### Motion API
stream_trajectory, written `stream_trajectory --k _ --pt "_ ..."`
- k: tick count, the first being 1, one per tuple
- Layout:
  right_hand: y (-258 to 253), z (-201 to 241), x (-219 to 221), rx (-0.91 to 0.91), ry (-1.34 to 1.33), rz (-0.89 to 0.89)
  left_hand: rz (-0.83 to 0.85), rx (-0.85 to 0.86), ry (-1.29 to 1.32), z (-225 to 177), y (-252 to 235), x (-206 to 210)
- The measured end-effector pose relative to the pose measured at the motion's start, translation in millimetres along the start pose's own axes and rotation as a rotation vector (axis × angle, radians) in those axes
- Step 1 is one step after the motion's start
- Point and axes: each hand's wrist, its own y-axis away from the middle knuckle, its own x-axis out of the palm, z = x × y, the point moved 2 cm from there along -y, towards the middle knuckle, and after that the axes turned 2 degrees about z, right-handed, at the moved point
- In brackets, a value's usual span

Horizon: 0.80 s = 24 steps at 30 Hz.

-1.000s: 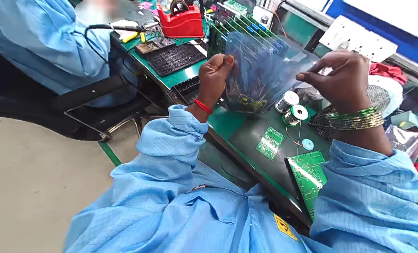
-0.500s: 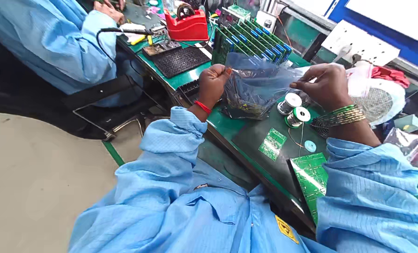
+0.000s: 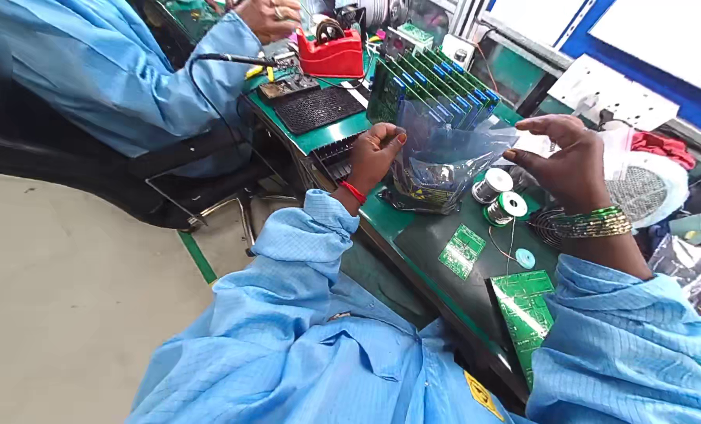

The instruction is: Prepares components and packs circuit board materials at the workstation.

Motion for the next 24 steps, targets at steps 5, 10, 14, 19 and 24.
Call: stream_trajectory --k 5,10,14,19,24 --pt "0.9 0.9 5.4 0.021 -0.042 0.011 0.004 0.021 0.035 -1.7 2.4 1.5" --pt "5.5 -3.6 12.9 0.114 -0.148 0.042 0.062 -0.011 0.059 -2.3 6.6 -2.8" --pt "10.4 -13.5 37.2 0.261 -0.403 0.003 0.075 -0.043 0.0 -15.1 10.5 -2.1" --pt "18.6 -21.2 67.8 0.215 -0.605 -0.078 0.079 0.017 0.047 -12.4 6.7 5.4" --pt "18.0 -17.5 61.1 0.214 -0.586 -0.24 0.054 0.041 -0.101 -24.4 -0.2 -6.1"
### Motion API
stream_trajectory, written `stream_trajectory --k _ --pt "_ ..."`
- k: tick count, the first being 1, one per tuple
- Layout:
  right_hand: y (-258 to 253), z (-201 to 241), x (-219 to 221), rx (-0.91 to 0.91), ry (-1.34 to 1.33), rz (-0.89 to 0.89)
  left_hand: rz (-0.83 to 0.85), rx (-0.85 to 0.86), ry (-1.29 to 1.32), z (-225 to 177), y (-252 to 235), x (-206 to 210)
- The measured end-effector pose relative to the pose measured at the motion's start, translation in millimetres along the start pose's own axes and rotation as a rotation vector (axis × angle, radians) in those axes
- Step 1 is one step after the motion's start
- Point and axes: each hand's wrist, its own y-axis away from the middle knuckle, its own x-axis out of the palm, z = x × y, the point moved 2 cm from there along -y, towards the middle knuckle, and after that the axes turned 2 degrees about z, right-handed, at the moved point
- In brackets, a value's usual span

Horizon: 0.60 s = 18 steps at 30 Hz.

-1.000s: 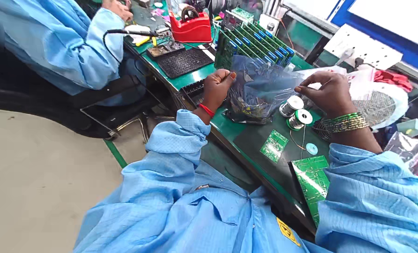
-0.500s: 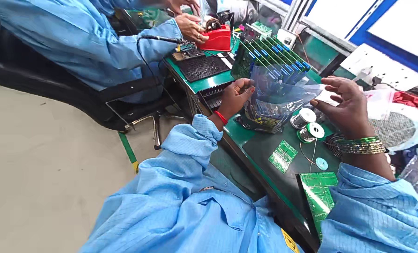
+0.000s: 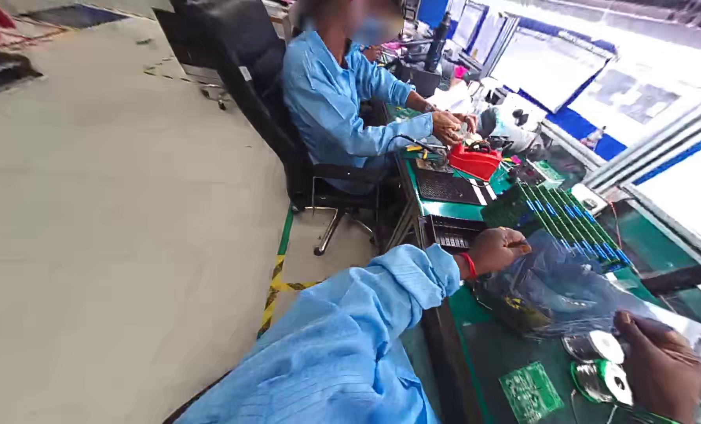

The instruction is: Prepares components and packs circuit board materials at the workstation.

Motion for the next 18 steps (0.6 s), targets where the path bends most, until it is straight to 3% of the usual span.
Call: stream_trajectory --k 3,7,12,16,18 --pt "-1.8 11.3 -5.2 -0.106 -0.034 -0.019 -0.073 0.026 0.002 -0.2 1.2 -7.8" --pt "5.6 -10.0 -4.8 -0.046 0.025 -0.001 0.013 -0.095 -0.067 16.4 6.3 1.2" --pt "4.5 20.1 -20.8 -0.166 -0.011 -0.053 -0.135 0.15 -0.063 -5.5 2.4 7.3" --pt "11.7 -9.0 -13.4 0.033 0.03 -0.08 -0.021 0.012 -0.115 21.4 5.4 15.8" --pt "12.9 -14.4 -14.6 0.042 0.016 -0.094 0.008 -0.012 -0.106 26.9 4.4 18.4"
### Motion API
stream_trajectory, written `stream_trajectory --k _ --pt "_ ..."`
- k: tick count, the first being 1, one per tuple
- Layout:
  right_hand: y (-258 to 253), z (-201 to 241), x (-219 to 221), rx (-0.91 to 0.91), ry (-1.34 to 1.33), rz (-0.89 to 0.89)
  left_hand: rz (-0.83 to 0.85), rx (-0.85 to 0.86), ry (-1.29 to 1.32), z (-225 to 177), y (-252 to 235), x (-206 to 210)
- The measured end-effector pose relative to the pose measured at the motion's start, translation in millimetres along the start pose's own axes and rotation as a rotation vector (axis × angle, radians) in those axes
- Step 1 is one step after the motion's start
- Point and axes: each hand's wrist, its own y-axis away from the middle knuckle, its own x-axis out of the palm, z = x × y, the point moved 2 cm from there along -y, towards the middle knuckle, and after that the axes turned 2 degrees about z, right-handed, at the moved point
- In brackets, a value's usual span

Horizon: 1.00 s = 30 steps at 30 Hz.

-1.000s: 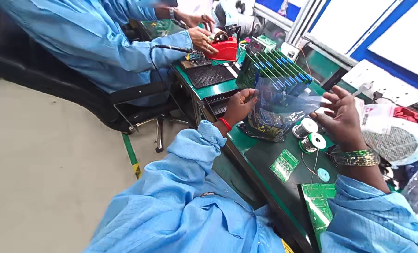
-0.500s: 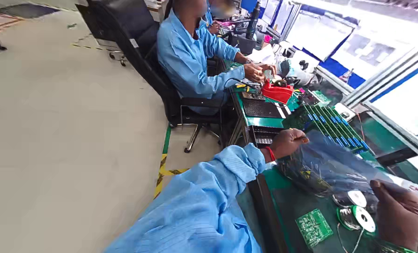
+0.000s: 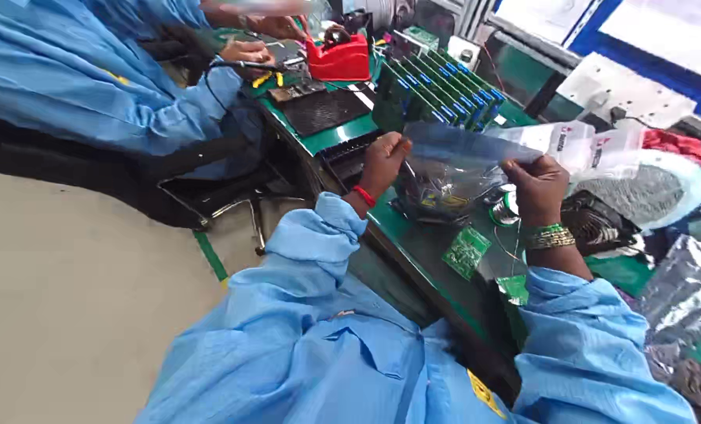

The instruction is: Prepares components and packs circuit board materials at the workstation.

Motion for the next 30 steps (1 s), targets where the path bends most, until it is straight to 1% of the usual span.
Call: stream_trajectory --k 1,3,8,11,13,15,20,24,27,30 --pt "-1.3 5.0 -1.6 -0.018 0.004 -0.008 -0.012 0.017 0.014 -0.7 -3.3 0.7" --pt "-1.0 11.8 -3.5 -0.013 0.011 -0.018 -0.025 -0.007 0.056 -5.7 -4.6 1.7" --pt "10.4 -1.9 -0.5 0.131 -0.178 0.103 -0.132 -0.002 0.216 2.1 5.5 8.9" --pt "19.5 -11.7 1.2 0.146 -0.214 0.15 -0.121 -0.032 0.304 7.0 17.8 13.4" --pt "23.8 -13.8 3.9 0.184 -0.244 0.151 -0.098 -0.094 0.337 10.8 24.5 15.4" --pt "28.2 -19.1 6.5 0.21 -0.261 0.126 -0.099 -0.119 0.354 15.2 28.6 18.5" --pt "33.9 -27.6 12.3 0.186 -0.346 0.105 -0.151 -0.113 0.33 16.3 28.7 22.5" --pt "39.1 -24.1 19.6 0.23 -0.311 0.086 -0.2 -0.108 0.332 11.5 28.8 26.0" --pt "38.4 -22.6 22.6 0.222 -0.231 0.015 -0.225 -0.107 0.321 11.1 26.7 27.9" --pt "38.2 -30.0 10.7 0.182 -0.221 -0.087 -0.251 -0.124 0.327 18.4 22.2 21.6"
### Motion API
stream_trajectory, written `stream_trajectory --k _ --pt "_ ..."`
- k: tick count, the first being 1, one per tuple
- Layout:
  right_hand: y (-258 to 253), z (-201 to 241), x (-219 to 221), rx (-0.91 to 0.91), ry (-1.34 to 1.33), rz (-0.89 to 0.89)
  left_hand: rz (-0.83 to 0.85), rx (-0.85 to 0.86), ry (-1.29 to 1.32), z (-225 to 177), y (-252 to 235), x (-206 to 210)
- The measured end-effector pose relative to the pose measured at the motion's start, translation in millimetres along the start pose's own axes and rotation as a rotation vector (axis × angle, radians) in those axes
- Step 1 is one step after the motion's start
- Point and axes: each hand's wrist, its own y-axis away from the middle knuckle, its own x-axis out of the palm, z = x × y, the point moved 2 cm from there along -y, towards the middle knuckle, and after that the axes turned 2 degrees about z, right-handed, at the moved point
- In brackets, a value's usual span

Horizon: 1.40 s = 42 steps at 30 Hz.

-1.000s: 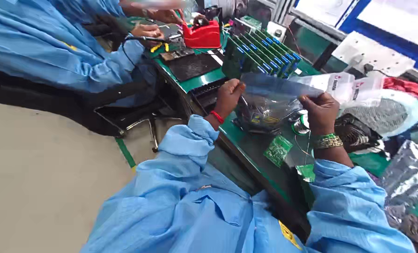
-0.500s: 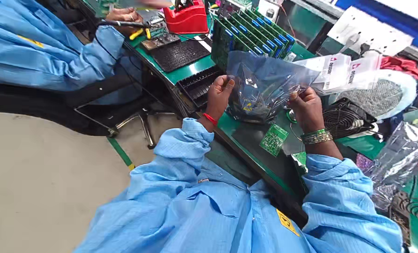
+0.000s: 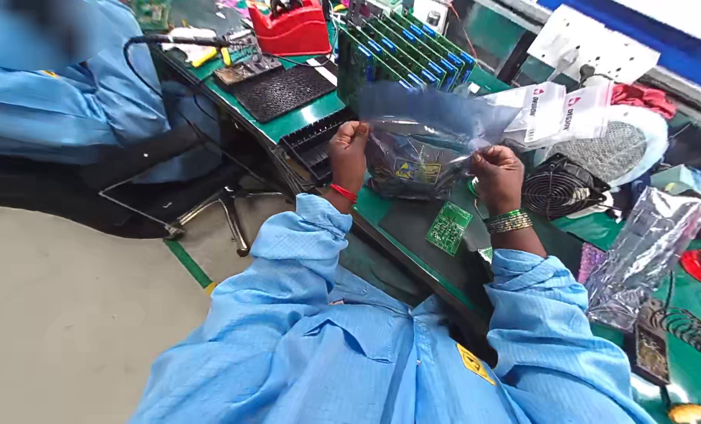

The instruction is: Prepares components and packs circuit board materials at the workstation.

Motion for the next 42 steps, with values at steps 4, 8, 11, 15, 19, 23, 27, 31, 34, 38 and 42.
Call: stream_trajectory --k 4,8,11,15,19,23,27,31,34,38,42 --pt "2.7 -9.3 1.0 0.006 -0.027 -0.008 -0.005 0.002 0.01 8.9 2.8 0.7" --pt "7.2 -6.9 0.9 0.044 0.044 0.147 0.044 0.08 -0.007 11.7 8.0 0.0" --pt "12.2 -19.7 3.3 0.075 0.085 0.171 0.094 0.023 -0.026 15.6 14.3 3.1" --pt "14.8 -19.2 13.1 0.001 0.096 0.023 0.017 0.065 0.024 17.8 14.5 10.8" --pt "4.4 -19.7 11.8 -0.072 0.107 -0.006 -0.028 0.282 -0.16 9.4 5.1 12.6" --pt "3.1 -29.2 16.9 -0.02 0.239 0.0 -0.022 0.181 -0.339 26.6 9.4 11.5" --pt "9.0 -20.0 17.4 -0.094 0.195 -0.003 -0.053 0.251 -0.357 15.8 13.6 10.7" --pt "10.5 -24.9 15.2 -0.059 0.259 0.061 -0.098 0.334 -0.37 20.6 10.4 8.8" --pt "12.1 -25.2 9.3 0.141 0.392 0.272 -0.092 0.254 -0.384 27.6 15.2 3.2" --pt "16.6 -17.4 6.4 0.223 0.639 0.445 -0.096 0.272 -0.296 31.7 21.5 3.5" --pt "22.0 -15.4 13.5 0.131 0.818 0.391 -0.109 0.26 -0.307 29.2 20.2 6.7"
